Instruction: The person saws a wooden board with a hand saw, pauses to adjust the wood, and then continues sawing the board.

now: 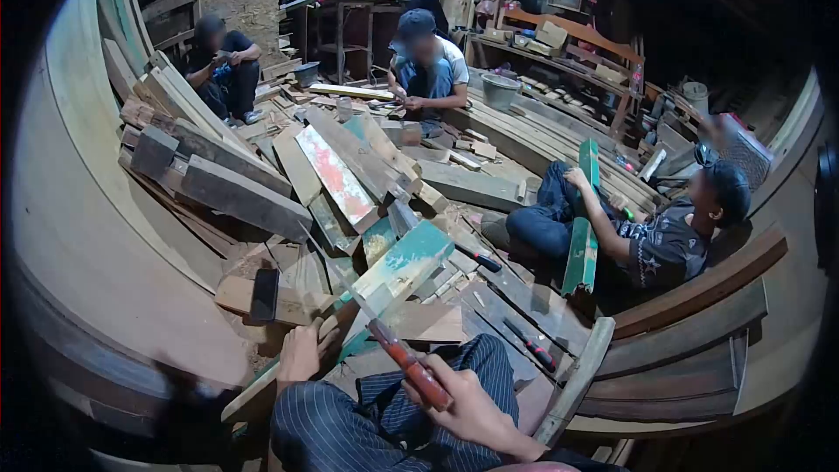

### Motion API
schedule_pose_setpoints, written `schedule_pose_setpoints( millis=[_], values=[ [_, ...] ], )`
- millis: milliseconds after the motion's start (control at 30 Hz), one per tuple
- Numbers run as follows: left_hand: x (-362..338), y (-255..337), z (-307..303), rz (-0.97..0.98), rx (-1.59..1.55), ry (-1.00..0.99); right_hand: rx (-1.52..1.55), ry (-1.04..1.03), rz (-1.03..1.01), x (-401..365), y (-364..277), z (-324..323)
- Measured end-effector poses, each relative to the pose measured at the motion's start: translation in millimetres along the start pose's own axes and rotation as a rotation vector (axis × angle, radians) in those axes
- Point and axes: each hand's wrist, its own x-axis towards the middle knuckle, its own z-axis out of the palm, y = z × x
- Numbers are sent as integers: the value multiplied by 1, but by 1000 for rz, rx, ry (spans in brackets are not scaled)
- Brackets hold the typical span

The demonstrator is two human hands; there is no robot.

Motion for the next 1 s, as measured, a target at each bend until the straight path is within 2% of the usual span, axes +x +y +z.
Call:
schedule_pose_setpoints(
  millis=[100,133,267,500,733,833,900,967,1000],
  values=[
    [-3,-10,12,56,27,49,-63,36,71,14,2,3],
    [-3,-7,7,45,13,34,-51,55,153,19,-9,3],
    [-2,-7,6,11,8,13,-68,162,2,38,17,16],
    [1,-4,4,-32,29,-6,-13,211,48,45,33,25],
    [-2,-4,5,-23,-17,35,-152,266,-55,31,36,22],
    [0,-9,12,-21,12,-21,-220,211,12,16,20,12],
    [-2,-12,13,-36,1,-27,-247,182,-16,4,22,3],
    [-4,-8,6,-44,-34,-33,-214,267,5,-10,21,-1],
    [-6,-7,6,-39,-41,-12,-132,230,168,-19,22,-9]
  ],
)
